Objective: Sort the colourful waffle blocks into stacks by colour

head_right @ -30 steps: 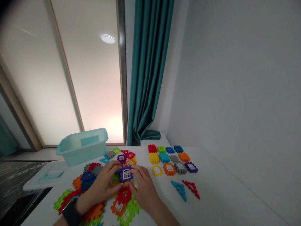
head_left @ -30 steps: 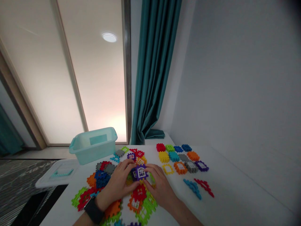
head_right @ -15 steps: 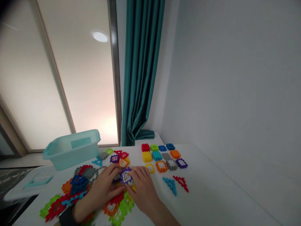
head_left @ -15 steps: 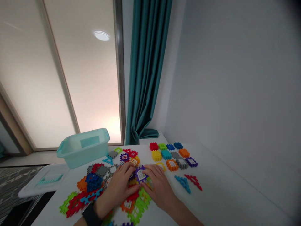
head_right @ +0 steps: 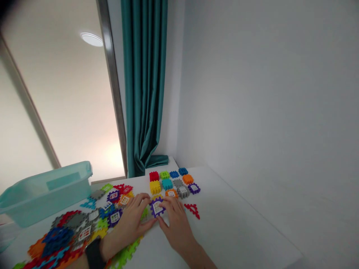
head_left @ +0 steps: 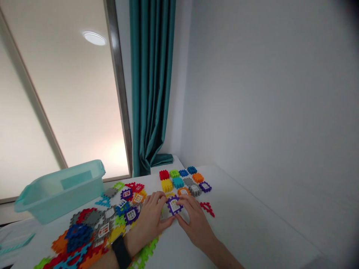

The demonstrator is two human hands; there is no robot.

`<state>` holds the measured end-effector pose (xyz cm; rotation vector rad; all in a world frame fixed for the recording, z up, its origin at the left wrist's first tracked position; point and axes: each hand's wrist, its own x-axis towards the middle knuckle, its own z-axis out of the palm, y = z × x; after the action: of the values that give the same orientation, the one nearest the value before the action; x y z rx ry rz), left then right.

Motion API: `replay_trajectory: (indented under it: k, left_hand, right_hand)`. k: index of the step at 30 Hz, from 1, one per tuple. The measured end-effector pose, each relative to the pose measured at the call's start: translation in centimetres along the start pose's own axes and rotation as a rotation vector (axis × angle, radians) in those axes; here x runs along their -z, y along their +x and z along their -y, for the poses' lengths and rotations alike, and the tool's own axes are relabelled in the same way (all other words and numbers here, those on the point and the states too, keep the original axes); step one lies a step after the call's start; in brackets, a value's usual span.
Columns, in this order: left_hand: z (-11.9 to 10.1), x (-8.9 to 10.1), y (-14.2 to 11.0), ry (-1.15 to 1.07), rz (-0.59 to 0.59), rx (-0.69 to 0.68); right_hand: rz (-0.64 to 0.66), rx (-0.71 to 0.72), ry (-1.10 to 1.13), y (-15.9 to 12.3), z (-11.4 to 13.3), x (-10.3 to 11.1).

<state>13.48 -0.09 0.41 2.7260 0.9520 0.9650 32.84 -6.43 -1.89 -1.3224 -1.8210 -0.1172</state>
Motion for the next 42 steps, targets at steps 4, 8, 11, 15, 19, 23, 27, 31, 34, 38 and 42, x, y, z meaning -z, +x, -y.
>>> replay_trajectory:
  k: [4, 8, 11, 15, 19, 23, 27, 31, 34, 38, 42]
  left_hand:
    - [-1.1, -2.2, 1.8, -0.02, 0.039, -0.016]
    - [-2.2, -3.7, 3.7, -0.027, 0.076, -0.031]
    - [-2.7, -4.3, 4.9, -0.043, 0.081, -0.048]
    - [-3.1, -4.7, 5.7, -0.059, 0.066, -0.065]
    - [-3.2, -5.0, 5.8, -0.065, 0.062, -0.097]
    - [-2.9, -5.7, 5.9, -0.087, 0.066, -0.095]
    - [-1.9, -6.4, 6.0, -0.107, 0.024, -0.085]
    - [-1.2, -6.6, 5.9, -0.119, 0.018, -0.092]
    - [-1.3, -6.3, 5.9, -0.129, 0.027, -0.095]
    - [-2.0, -5.6, 6.0, -0.134, 0.041, -0.095]
    - [-2.5, -4.9, 6.1, -0.146, 0.062, -0.096]
  right_hand:
    - [-0.022, -0.071, -0.012, -0.9, -1.7, 1.2]
    - [-0.049, -0.125, -0.038, -1.4, -3.7, 2.5]
    - [-0.097, -0.142, -0.044, -1.5, -5.9, 3.6]
    - [-0.122, -0.185, 0.007, -1.2, -9.8, 5.2]
    - [-0.103, -0.249, 0.043, -0.4, -13.5, 6.2]
    - [-0.078, -0.277, 0.038, 1.0, -16.1, 6.1]
    - [-0.047, -0.306, 0.033, 1.9, -17.5, 5.6]
    - [-0.016, -0.307, 0.042, 1.8, -17.8, 5.2]
    - [-0.002, -0.301, 0.049, 1.6, -17.9, 5.1]
    - [0.006, -0.3, 0.05, 1.4, -18.0, 5.2]
    - [0.012, -0.307, 0.041, 1.4, -18.0, 5.1]
